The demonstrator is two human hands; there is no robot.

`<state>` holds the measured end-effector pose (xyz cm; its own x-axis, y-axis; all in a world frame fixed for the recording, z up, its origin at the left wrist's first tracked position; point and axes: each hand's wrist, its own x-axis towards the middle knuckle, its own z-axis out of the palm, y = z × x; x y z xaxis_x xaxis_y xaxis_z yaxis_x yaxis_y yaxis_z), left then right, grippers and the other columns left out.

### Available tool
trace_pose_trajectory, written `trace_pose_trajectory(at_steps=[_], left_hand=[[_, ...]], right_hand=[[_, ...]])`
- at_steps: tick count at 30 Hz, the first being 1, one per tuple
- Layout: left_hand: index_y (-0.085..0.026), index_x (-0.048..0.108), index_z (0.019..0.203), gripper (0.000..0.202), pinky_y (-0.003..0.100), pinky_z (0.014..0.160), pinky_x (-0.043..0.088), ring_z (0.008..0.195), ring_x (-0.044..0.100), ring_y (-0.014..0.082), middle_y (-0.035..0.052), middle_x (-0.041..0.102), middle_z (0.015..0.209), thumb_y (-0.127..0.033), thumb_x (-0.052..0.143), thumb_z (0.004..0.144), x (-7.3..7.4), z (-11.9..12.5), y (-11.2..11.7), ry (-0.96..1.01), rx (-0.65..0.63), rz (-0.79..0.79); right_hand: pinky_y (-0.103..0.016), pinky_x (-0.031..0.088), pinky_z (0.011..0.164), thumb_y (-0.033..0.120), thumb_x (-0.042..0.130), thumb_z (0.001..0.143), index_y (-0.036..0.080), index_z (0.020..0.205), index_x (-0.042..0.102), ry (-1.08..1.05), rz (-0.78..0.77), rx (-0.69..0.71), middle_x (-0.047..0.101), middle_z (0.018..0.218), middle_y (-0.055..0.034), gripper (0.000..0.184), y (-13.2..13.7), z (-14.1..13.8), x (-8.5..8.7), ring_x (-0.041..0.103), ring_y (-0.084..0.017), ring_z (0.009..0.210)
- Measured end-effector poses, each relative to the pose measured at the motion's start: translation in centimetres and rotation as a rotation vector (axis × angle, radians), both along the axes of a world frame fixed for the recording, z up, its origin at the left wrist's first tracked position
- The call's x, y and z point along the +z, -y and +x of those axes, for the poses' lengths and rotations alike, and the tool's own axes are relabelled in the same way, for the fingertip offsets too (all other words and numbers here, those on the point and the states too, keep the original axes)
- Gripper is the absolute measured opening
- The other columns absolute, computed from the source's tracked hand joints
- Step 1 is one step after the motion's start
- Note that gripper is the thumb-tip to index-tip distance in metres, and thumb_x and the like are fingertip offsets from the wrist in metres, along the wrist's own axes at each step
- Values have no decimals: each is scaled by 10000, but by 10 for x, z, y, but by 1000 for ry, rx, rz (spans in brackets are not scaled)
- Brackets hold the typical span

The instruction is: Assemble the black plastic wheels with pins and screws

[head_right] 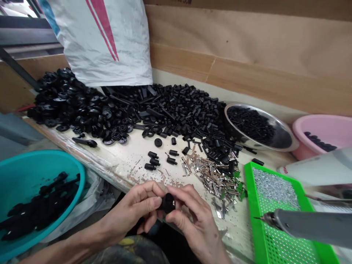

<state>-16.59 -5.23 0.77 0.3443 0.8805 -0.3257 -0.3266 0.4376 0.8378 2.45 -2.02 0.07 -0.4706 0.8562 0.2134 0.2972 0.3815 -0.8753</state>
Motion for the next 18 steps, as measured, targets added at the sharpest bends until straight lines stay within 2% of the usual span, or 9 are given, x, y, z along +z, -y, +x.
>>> trace_pose_trajectory(at_steps=[3,7,10,13,18], left_hand=[[-178,490,920,169,134,381,358,437,505,45,-21,590,712,-329,561,888,-3,3,-1,44,-22,9],[-179,500,936,198,150,415,412,435,521,57,-32,589,664,-272,637,829,-4,4,-3,54,-31,36],[-161,525,949,189,137,343,371,386,517,64,10,631,668,-326,578,873,-4,0,-6,231,-121,-73],[-128,565,908,273,135,295,324,326,481,60,43,644,627,-394,500,915,-4,-4,-8,364,-227,-188],[-102,610,886,349,126,286,278,302,452,50,38,632,572,-427,487,924,-11,-6,-6,291,-148,-211]], right_hand=[[-157,507,689,276,650,873,374,1203,638,-1,11,-49,649,927,19,344,1,1,-2,627,-116,811],[-146,520,670,293,725,811,361,1061,703,-71,1,-96,704,908,29,260,-1,3,3,663,-120,795],[-154,530,722,276,729,807,333,980,726,-114,12,-75,731,913,26,182,-1,3,7,683,-127,822],[-158,533,736,254,698,834,330,1012,719,-127,15,-74,729,918,24,195,1,1,3,683,-125,829],[-185,540,740,197,694,832,335,1051,713,-145,20,-65,706,961,9,259,5,1,-9,673,-134,848]])
